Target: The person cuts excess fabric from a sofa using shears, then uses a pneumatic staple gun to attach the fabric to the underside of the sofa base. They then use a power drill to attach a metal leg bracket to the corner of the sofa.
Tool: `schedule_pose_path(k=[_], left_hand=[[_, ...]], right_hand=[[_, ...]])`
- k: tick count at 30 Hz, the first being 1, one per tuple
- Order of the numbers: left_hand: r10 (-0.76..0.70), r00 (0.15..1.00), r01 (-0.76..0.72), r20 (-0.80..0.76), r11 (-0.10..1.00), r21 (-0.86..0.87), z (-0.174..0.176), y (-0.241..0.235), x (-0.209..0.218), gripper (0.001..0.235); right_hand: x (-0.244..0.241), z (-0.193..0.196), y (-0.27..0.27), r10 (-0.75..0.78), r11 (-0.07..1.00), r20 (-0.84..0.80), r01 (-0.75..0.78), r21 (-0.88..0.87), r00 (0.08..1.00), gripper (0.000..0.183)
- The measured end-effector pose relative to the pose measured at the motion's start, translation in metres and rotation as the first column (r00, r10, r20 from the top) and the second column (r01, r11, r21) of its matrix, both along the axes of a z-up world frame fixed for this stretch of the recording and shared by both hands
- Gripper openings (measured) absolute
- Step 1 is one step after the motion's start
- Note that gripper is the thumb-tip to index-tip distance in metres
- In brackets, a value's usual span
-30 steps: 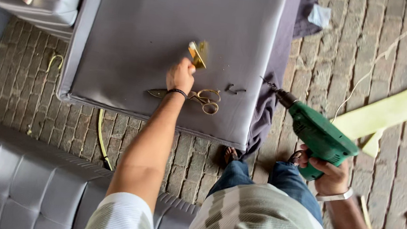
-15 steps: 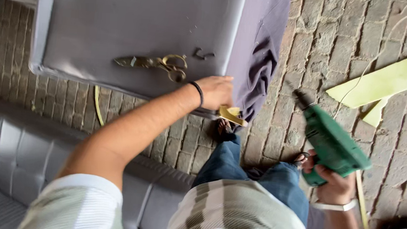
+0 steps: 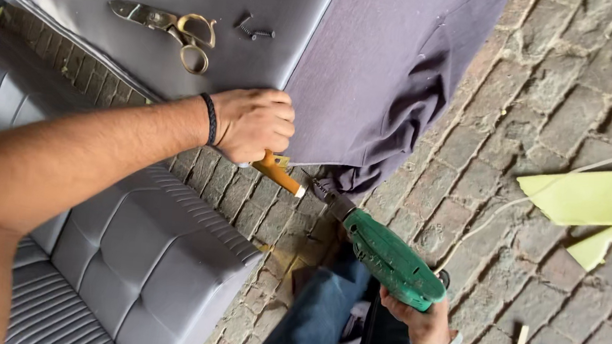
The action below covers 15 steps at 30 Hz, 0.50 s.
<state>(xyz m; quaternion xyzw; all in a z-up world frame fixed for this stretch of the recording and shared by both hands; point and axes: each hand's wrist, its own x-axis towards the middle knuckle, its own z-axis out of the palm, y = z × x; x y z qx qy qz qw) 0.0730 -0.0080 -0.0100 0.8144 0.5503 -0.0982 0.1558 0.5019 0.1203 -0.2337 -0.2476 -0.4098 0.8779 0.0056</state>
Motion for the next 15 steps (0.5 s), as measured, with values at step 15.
schedule_pose_path(k=[15], left_hand=[[0.072,0.993,-0.069,0.091,0.997,-0.035,-0.008,-0.008,0.000,0.016]], right_hand=[[-0.056,-0.051,0.004,0.297,0.935,-0.032,-0.284,0.213,0.954,0.022]])
